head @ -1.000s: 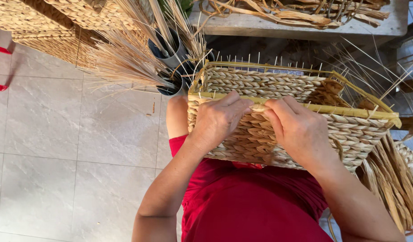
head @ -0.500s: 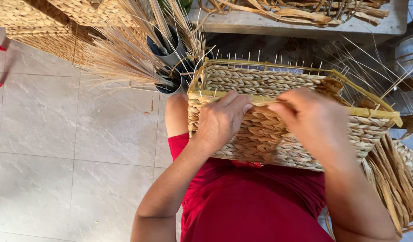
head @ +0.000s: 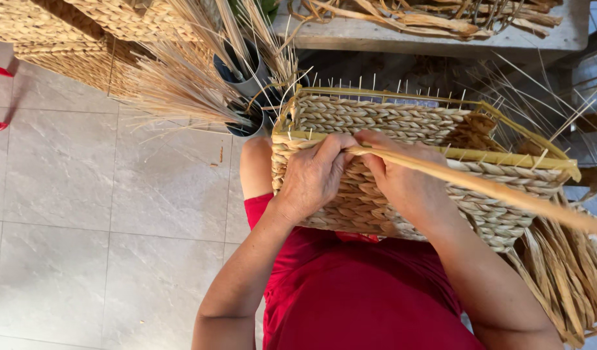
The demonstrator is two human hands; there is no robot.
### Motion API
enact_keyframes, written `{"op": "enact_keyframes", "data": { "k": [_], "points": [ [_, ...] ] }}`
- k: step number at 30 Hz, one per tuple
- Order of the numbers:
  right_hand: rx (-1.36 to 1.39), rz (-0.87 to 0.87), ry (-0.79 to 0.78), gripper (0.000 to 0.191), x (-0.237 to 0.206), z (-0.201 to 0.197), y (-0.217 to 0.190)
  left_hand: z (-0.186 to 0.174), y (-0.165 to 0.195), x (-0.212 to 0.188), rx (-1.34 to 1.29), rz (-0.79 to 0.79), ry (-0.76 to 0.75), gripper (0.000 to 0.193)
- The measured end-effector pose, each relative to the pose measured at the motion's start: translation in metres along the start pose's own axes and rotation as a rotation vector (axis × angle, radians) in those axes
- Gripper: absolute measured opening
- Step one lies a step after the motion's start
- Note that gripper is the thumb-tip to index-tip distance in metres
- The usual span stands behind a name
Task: The person sits with a woven water-hyacinth basket on their lap and binds its rim, wrapping a long palm-leaf strip around the edge and tucking it into the weave. They pull the strip tight, work it along the rim, and press the woven strands into place by hand.
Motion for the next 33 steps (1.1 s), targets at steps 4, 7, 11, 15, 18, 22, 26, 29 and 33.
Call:
{"op": "enact_keyframes", "data": {
  "k": [4, 7, 11, 15, 18, 22, 26, 29, 33],
  "points": [
    [0.069, -0.043, 0.187, 0.014, -0.006, 0.004, -0.002, -0.006, -0.002, 0.007, -0.109, -0.061, -0.051, 0.021],
    [0.099, -0.075, 0.244, 0.013, -0.014, 0.003, -0.010, -0.010, 0.000, 0.016, -0.148, -0.049, -0.079, 0.020],
    [0.134, -0.113, 0.294, 0.015, -0.025, 0.001, -0.018, -0.005, 0.002, 0.022, -0.146, -0.070, -0.107, 0.018],
    [0.134, -0.126, 0.242, 0.023, -0.023, -0.016, -0.021, 0.003, 0.002, 0.026, -0.102, -0.042, -0.108, 0.016],
    [-0.122, -0.102, 0.149, 0.035, -0.017, -0.046, -0.014, 0.002, -0.001, 0.028, -0.087, -0.008, -0.130, 0.015],
    [-0.343, -0.081, 0.050, 0.022, -0.004, -0.071, -0.006, -0.004, -0.005, 0.032, -0.239, -0.101, -0.271, 0.029],
    [-0.282, -0.150, 0.063, 0.017, 0.002, -0.086, -0.022, -0.001, -0.005, 0.038, -0.328, -0.346, -0.329, 0.017],
    [-0.240, -0.233, 0.106, 0.016, -0.001, -0.094, -0.037, 0.000, -0.005, 0.040, -0.299, -0.503, -0.375, 0.010],
    [-0.183, -0.097, -0.038, 0.015, -0.012, -0.084, -0.022, 0.000, -0.004, 0.041, -0.194, -0.532, -0.408, 0.007]
  ]
}}
Point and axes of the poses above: each hand's wrist, its own x-axis towards the middle knuckle, its own z-axis out of the palm, y = z × x, the point moved 4 cm from there along x, towards the middle knuckle, and after that the axes turned 13 degrees about y, right-handed, at the moved point
